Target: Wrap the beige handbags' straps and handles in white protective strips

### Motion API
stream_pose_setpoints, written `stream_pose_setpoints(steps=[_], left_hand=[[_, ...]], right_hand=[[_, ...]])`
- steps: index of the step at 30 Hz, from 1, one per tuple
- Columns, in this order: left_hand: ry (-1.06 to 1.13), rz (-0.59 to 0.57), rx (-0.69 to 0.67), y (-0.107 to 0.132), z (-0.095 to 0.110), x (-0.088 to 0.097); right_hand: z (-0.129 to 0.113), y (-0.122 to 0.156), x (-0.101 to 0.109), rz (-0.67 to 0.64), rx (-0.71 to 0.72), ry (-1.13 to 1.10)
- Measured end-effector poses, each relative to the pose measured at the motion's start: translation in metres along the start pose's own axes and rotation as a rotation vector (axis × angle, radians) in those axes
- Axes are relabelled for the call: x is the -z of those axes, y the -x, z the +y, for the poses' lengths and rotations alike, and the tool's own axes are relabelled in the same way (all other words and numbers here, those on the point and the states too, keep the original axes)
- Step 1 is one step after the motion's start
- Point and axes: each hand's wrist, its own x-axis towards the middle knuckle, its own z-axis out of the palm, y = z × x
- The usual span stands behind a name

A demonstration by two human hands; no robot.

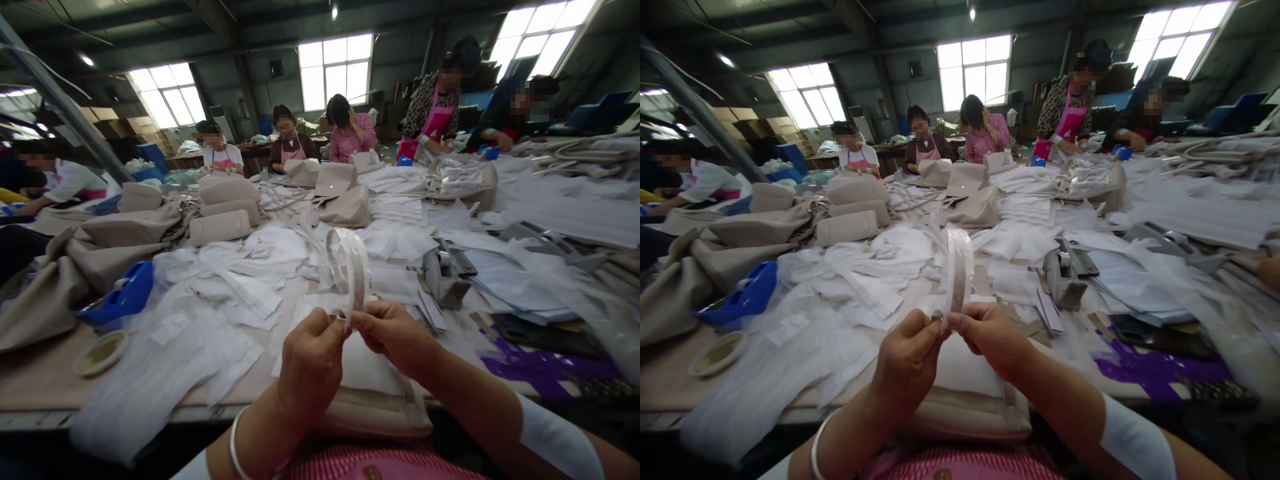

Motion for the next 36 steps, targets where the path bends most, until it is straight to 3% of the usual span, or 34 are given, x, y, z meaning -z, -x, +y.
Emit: stream_pose_setpoints(steps=[2, 4, 6, 9, 12, 15, 17, 20, 24, 26, 28, 31, 34, 36], left_hand=[[-0.078, -0.031, -0.001, 0.0, 0.005, 0.0], [0.017, -0.077, 0.076, -0.002, 0.007, 0.004], [0.322, -0.184, 0.255, -0.006, 0.006, 0.01], [0.89, -0.333, 0.636, -0.009, 0.003, 0.013], [1.013, -0.209, 0.821, -0.009, 0.003, 0.003], [0.881, -0.072, 0.746, -0.007, 0.007, -0.005], [0.774, -0.018, 0.64, -0.007, 0.009, -0.003], [0.56, 0.032, 0.414, -0.004, 0.011, 0.006], [0.483, -0.131, 0.142, 0.002, 0.013, 0.013], [0.471, -0.195, 0.1, 0.005, 0.012, 0.013], [0.469, -0.211, 0.122, 0.006, 0.011, 0.013], [0.655, -0.277, 0.336, 0.005, 0.009, 0.015], [1.067, -0.327, 0.741, 0.003, 0.007, 0.011], [1.267, -0.237, 0.933, 0.002, 0.005, 0.003]], right_hand=[[0.004, -0.001, -0.003, 0.034, -0.087, -0.189], [0.005, -0.001, -0.004, 0.056, -0.09, -0.207], [0.002, 0.001, -0.003, 0.078, 0.013, -0.025], [0.001, 0.007, -0.004, 0.076, 0.334, 0.481], [0.012, 0.012, -0.01, 0.117, 0.626, 0.947], [0.019, 0.015, -0.012, 0.145, 0.721, 1.117], [0.016, 0.018, -0.008, 0.058, 0.667, 0.995], [0.001, 0.022, 0.004, -0.072, 0.418, 0.609], [-0.007, 0.021, 0.011, -0.154, -0.016, -0.033], [-0.006, 0.02, 0.006, -0.119, -0.139, -0.233], [-0.004, 0.02, 0.0, -0.066, -0.166, -0.275], [-0.003, 0.024, -0.007, -0.007, 0.0, 0.018], [0.003, 0.027, -0.01, 0.027, 0.41, 0.568], [0.011, 0.025, -0.009, 0.034, 0.663, 0.882]])
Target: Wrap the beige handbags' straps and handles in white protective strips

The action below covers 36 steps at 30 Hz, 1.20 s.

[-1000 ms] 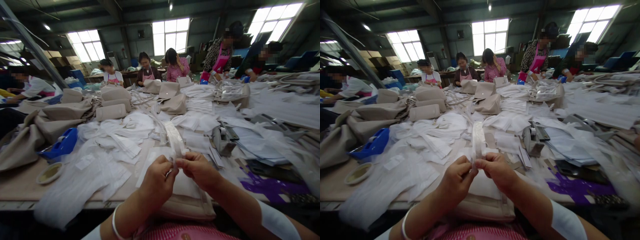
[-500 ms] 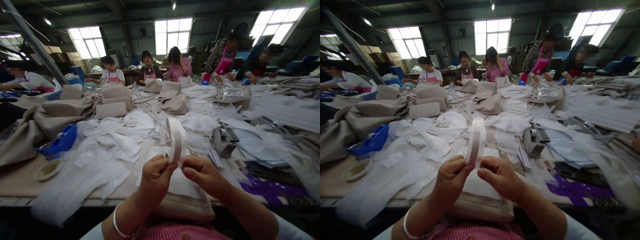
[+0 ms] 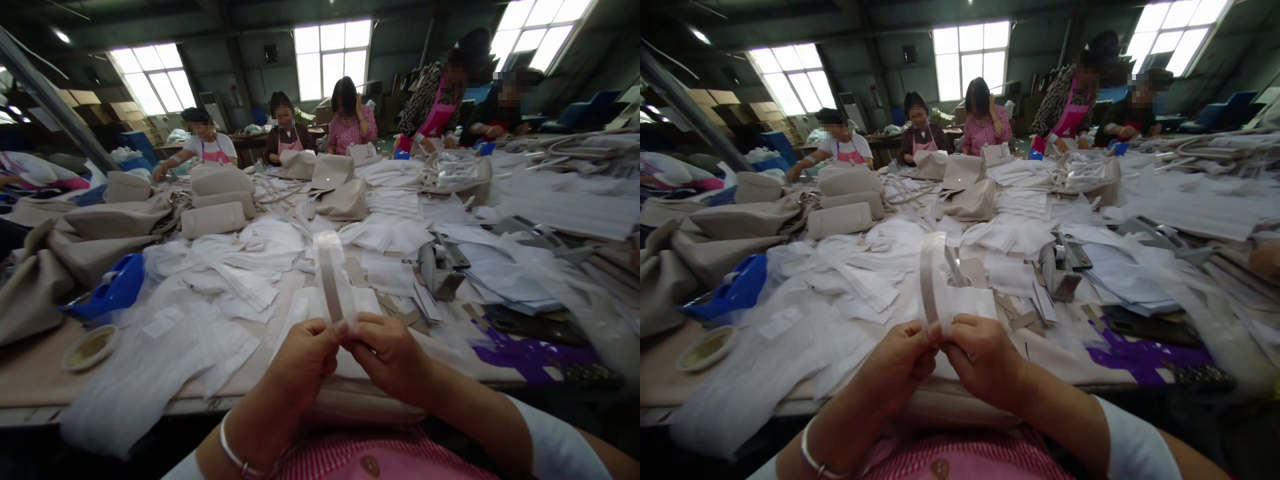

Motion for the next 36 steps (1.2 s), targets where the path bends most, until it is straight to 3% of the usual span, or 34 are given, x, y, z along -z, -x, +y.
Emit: stream_pose_setpoints(steps=[3, 5, 8, 11, 13, 15, 18, 22, 24, 27, 29, 31, 34, 36], left_hand=[[0.166, 0.063, 0.014, -0.007, -0.006, -0.002], [0.118, 0.08, -0.031, -0.007, -0.006, -0.003], [-0.257, 0.134, -0.284, 0.0, -0.001, -0.003], [-0.654, 0.084, -0.559, 0.008, 0.001, -0.004], [-0.78, -0.01, -0.64, 0.012, 0.0, -0.003], [-0.83, -0.074, -0.665, 0.014, 0.0, -0.003], [-0.745, -0.09, -0.509, 0.015, 0.003, -0.001], [-0.378, -0.007, -0.157, 0.008, 0.001, -0.004], [-0.296, 0.127, -0.148, 0.001, -0.005, -0.008], [-0.299, 0.239, -0.234, -0.007, -0.01, -0.011], [-0.378, 0.246, -0.34, -0.007, -0.008, -0.011], [-0.534, 0.233, -0.473, -0.002, -0.005, -0.008], [-0.787, 0.061, -0.638, 0.007, -0.001, -0.005], [-0.898, -0.065, -0.68, 0.01, 0.0, -0.003]], right_hand=[[0.008, 0.002, -0.003, -0.025, 0.157, 0.217], [0.01, 0.001, 0.002, -0.058, 0.1, 0.106], [0.011, -0.002, 0.015, -0.151, -0.211, -0.385], [0.012, -0.004, 0.021, -0.198, -0.578, -0.935], [0.012, -0.004, 0.019, -0.167, -0.751, -1.145], [0.011, -0.004, 0.016, -0.122, -0.837, -1.196], [0.007, -0.003, 0.013, -0.085, -0.764, -0.961], [0.0, -0.001, 0.007, -0.02, -0.277, -0.185], [-0.002, 0.001, 0.002, 0.016, -0.071, 0.108], [-0.001, 0.001, 0.002, -0.031, -0.012, 0.236], [0.002, -0.002, 0.009, -0.115, -0.073, 0.073], [0.008, -0.005, 0.019, -0.2, -0.252, -0.267], [0.017, -0.007, 0.027, -0.255, -0.626, -0.846], [0.019, -0.008, 0.025, -0.226, -0.786, -1.076]])
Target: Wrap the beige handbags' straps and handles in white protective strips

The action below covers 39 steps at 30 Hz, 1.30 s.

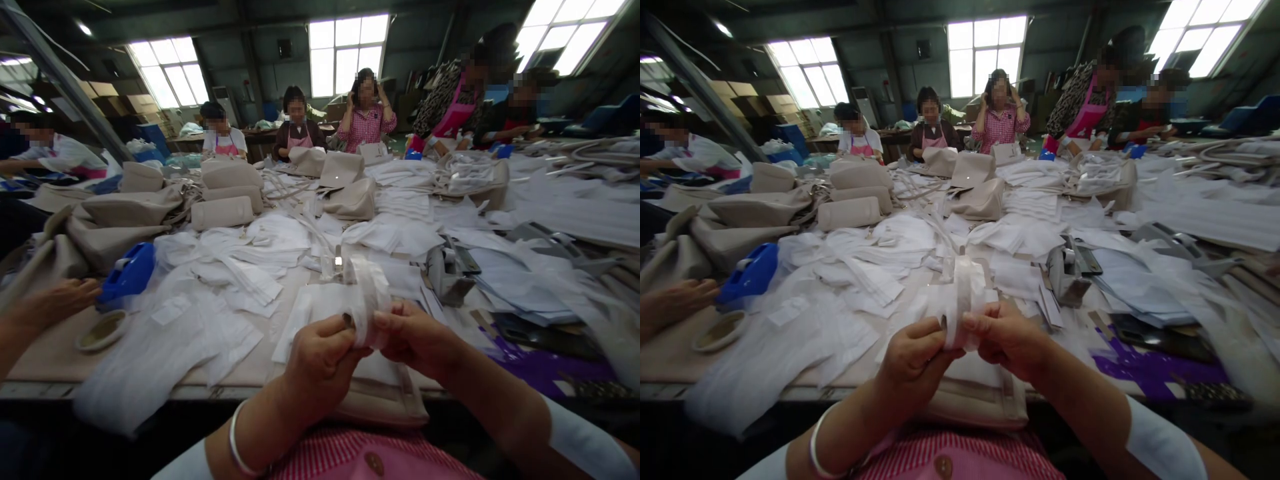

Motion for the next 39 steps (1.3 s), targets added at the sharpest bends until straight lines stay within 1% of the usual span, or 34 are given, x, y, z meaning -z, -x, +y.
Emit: stream_pose_setpoints(steps=[1, 2, 3, 4, 5, 6, 8, 10, 11, 12, 13, 14, 15, 16, 17, 19, 20, 21, 22, 23, 24, 25, 26, 27, 29, 30, 31, 33, 34, 35, 36, 37, 38, 39], left_hand=[[-0.02, -0.026, -0.012, 0.001, 0.0, 0.001], [-0.024, -0.031, 0.007, 0.001, 0.0, 0.003], [0.01, -0.037, 0.061, 0.0, -0.001, 0.005], [0.096, -0.046, 0.15, -0.002, -0.002, 0.007], [0.238, -0.06, 0.265, -0.004, -0.004, 0.009], [0.417, -0.075, 0.392, -0.007, -0.005, 0.011], [0.773, -0.088, 0.608, -0.013, -0.008, 0.012], [1.002, -0.024, 0.712, -0.02, -0.011, 0.01], [1.064, 0.016, 0.731, -0.022, -0.012, 0.008], [1.103, 0.055, 0.74, -0.024, -0.013, 0.005], [1.126, 0.086, 0.741, -0.025, -0.014, 0.003], [1.127, 0.11, 0.732, -0.025, -0.015, 0.002], [1.09, 0.126, 0.71, -0.024, -0.015, 0.001], [1.013, 0.136, 0.675, -0.023, -0.015, 0.0], [0.9, 0.138, 0.624, -0.021, -0.014, 0.0], [0.598, 0.131, 0.482, -0.017, -0.012, 0.001], [0.441, 0.121, 0.402, -0.015, -0.01, 0.002], [0.302, 0.109, 0.326, -0.014, -0.008, 0.002], [0.186, 0.1, 0.266, -0.013, -0.006, 0.003], [0.096, 0.093, 0.231, -0.012, -0.005, 0.004], [0.039, 0.081, 0.229, -0.012, -0.004, 0.005], [0.026, 0.046, 0.262, -0.013, -0.004, 0.007], [0.057, -0.002, 0.326, -0.014, -0.004, 0.01], [0.135, -0.052, 0.409, -0.017, -0.005, 0.012], [0.396, -0.124, 0.596, -0.023, -0.01, 0.015], [0.534, -0.129, 0.671, -0.027, -0.013, 0.015], [0.648, -0.102, 0.724, -0.032, -0.016, 0.013], [0.768, -0.012, 0.778, -0.04, -0.022, 0.008], [0.782, 0.025, 0.788, -0.043, -0.025, 0.005], [0.779, 0.058, 0.789, -0.046, -0.027, 0.003], [0.766, 0.079, 0.786, -0.048, -0.028, 0.002], [0.741, 0.082, 0.777, -0.05, -0.028, 0.001], [0.7, 0.071, 0.757, -0.052, -0.028, 0.002], [0.643, 0.057, 0.724, -0.052, -0.028, 0.002]], right_hand=[[0.002, -0.001, -0.001, 0.02, -0.02, -0.062], [0.003, -0.002, -0.004, 0.046, -0.02, -0.088], [0.004, -0.003, -0.007, 0.069, -0.002, -0.075], [0.005, -0.003, -0.01, 0.084, 0.037, -0.009], [0.005, -0.004, -0.012, 0.095, 0.106, 0.116], [0.006, -0.004, -0.015, 0.104, 0.208, 0.292], [0.007, -0.004, -0.017, 0.11, 0.488, 0.716], [0.009, -0.005, -0.017, 0.118, 0.758, 1.095], [0.011, -0.006, -0.016, 0.128, 0.849, 1.226], [0.012, -0.007, -0.015, 0.136, 0.898, 1.311], [0.012, -0.007, -0.013, 0.143, 0.909, 1.343], [0.012, -0.007, -0.01, 0.146, 0.883, 1.317], [0.01, -0.006, -0.007, 0.135, 0.816, 1.23], [0.009, -0.006, -0.005, 0.112, 0.707, 1.084], [0.006, -0.006, -0.002, 0.087, 0.563, 0.888], [0.003, -0.008, 0.002, 0.065, 0.247, 0.427], [0.002, -0.01, 0.003, 0.069, 0.114, 0.215], [0.002, -0.012, 0.003, 0.08, 0.016, 0.042], [0.002, -0.015, 0.003, 0.099, -0.043, -0.079], [0.002, -0.017, 0.001, 0.116, -0.07, -0.145], [0.003, -0.018, 0.0, 0.131, -0.072, -0.168], [0.004, -0.019, -0.001, 0.143, -0.059, -0.158], [0.004, -0.02, -0.003, 0.158, -0.033, -0.112], [0.005, -0.02, -0.004, 0.171, 0.006, -0.028], [0.006, -0.02, -0.006, 0.195, 0.119, 0.266], [0.007, -0.02, -0.008, 0.218, 0.199, 0.466], [0.009, -0.02, -0.01, 0.248, 0.291, 0.683], [0.013, -0.021, -0.013, 0.318, 0.449, 1.088], [0.015, -0.021, -0.014, 0.351, 0.502, 1.239], [0.016, -0.02, -0.014, 0.371, 0.532, 1.341], [0.016, -0.02, -0.014, 0.366, 0.542, 1.385], [0.015, -0.02, -0.012, 0.341, 0.532, 1.371], [0.013, -0.02, -0.009, 0.303, 0.494, 1.295], [0.01, -0.02, -0.006, 0.265, 0.422, 1.154]])
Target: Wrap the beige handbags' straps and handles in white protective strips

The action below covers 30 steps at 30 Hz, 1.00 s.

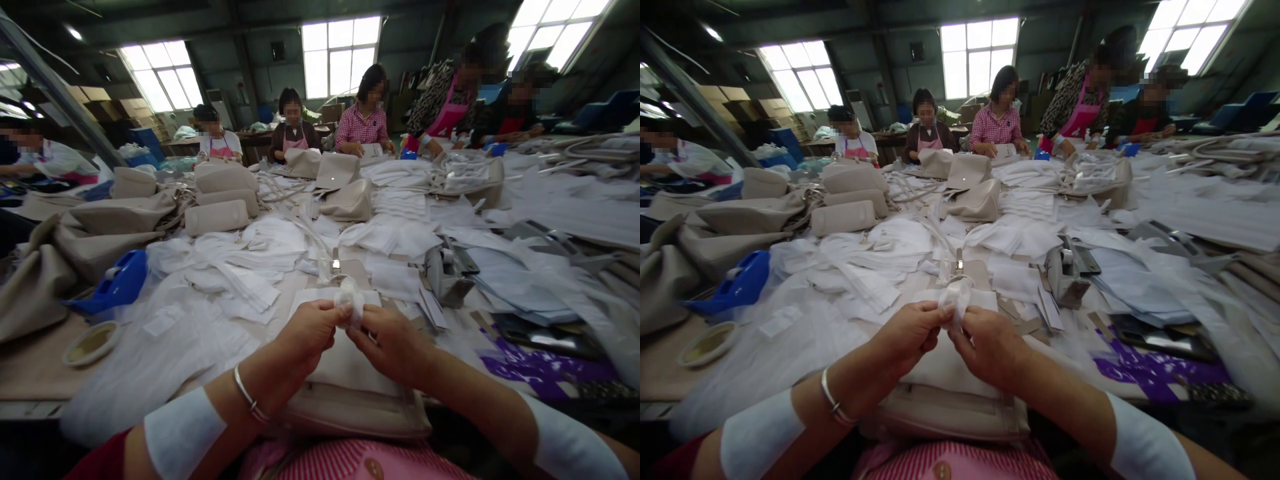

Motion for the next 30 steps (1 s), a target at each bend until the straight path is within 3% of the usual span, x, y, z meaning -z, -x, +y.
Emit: stream_pose_setpoints(steps=[3, 5, 6, 9, 11, 13, 15, 18, 20, 22, 27, 30], left_hand=[[-0.234, -0.047, -0.14, -0.001, 0.0, 0.003], [-0.393, -0.075, -0.262, -0.004, -0.003, 0.006], [-0.469, -0.077, -0.321, -0.006, -0.005, 0.007], [-0.612, -0.074, -0.393, -0.013, -0.007, 0.012], [-0.523, -0.146, -0.249, -0.019, -0.003, 0.014], [-0.285, -0.211, -0.027, -0.028, 0.003, 0.015], [-0.075, -0.197, 0.115, -0.04, 0.007, 0.014], [0.035, -0.096, 0.125, -0.058, 0.004, 0.012], [0.027, -0.036, 0.107, -0.066, -0.001, 0.013], [-0.052, -0.018, 0.052, -0.069, -0.006, 0.015], [-0.435, 0.0, -0.312, -0.064, -0.017, 0.017], [-0.648, 0.014, -0.452, -0.064, -0.023, 0.019]], right_hand=[[0.008, -0.009, 0.009, -0.119, -0.424, -0.636], [0.013, -0.016, 0.01, -0.099, -0.695, -0.995], [0.015, -0.019, 0.01, -0.067, -0.761, -1.109], [0.019, -0.027, 0.005, -0.013, -0.743, -1.236], [0.021, -0.029, 0.003, -0.016, -0.663, -1.166], [0.023, -0.031, 0.0, -0.018, -0.523, -0.922], [0.027, -0.031, -0.004, 0.025, -0.323, -0.537], [0.033, -0.031, -0.013, 0.113, -0.073, -0.019], [0.039, -0.032, -0.015, 0.095, -0.003, 0.079], [0.047, -0.036, -0.011, 0.003, -0.053, -0.082], [0.069, -0.058, 0.007, -0.221, -0.677, -0.968], [0.077, -0.069, 0.002, -0.227, -0.842, -1.187]])
